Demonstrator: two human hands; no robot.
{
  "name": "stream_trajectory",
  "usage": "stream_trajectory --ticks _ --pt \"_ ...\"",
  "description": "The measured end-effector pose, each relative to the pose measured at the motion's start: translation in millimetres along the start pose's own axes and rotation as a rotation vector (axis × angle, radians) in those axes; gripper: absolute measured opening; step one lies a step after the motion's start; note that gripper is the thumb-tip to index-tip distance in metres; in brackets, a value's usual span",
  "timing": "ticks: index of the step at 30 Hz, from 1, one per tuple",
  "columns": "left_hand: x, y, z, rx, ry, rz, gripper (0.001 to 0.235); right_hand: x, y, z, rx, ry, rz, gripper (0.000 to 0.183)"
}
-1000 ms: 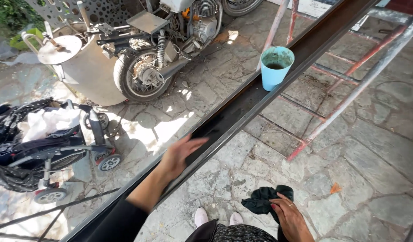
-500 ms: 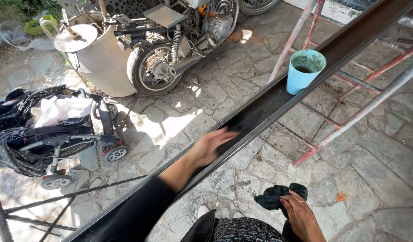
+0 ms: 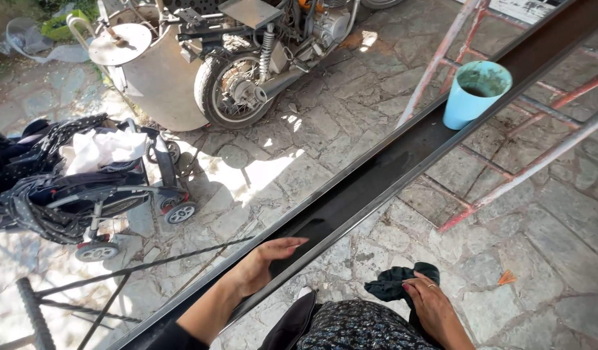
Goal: Wiping the interior surface of a long metal U-beam using a cloth and cleaning solution.
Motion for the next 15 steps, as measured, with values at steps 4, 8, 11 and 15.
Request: stream_trajectory --ticks 4,8,11,15 --pt "-19 -22 10 -0.01 -0.032 -0.218 0.041 -4 -13 21 -0.052 -0.122 -0.03 0.028" --pt "-22 -23 1 -0.114 0.097 -0.226 0.044 -10 -18 43 -0.028 -0.056 -0.017 0.033" --pt "-30 -25 -2 -0.334 0.12 -0.188 0.045 -15 -7 46 0.026 -0.016 -0.003 0.036" --pt "-36 -25 -16 -0.347 0.162 -0.125 0.044 -27 14 43 0.01 0.04 0.018 0.038"
Point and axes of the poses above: each hand's wrist, its own x-axis towards the middle knuckle, its own y-axis out of the palm, z = x × y, the point moved 6 cm from there along x, towards the middle knuckle, and after that the axes turned 5 degrees about -x, right-handed, at the moved point
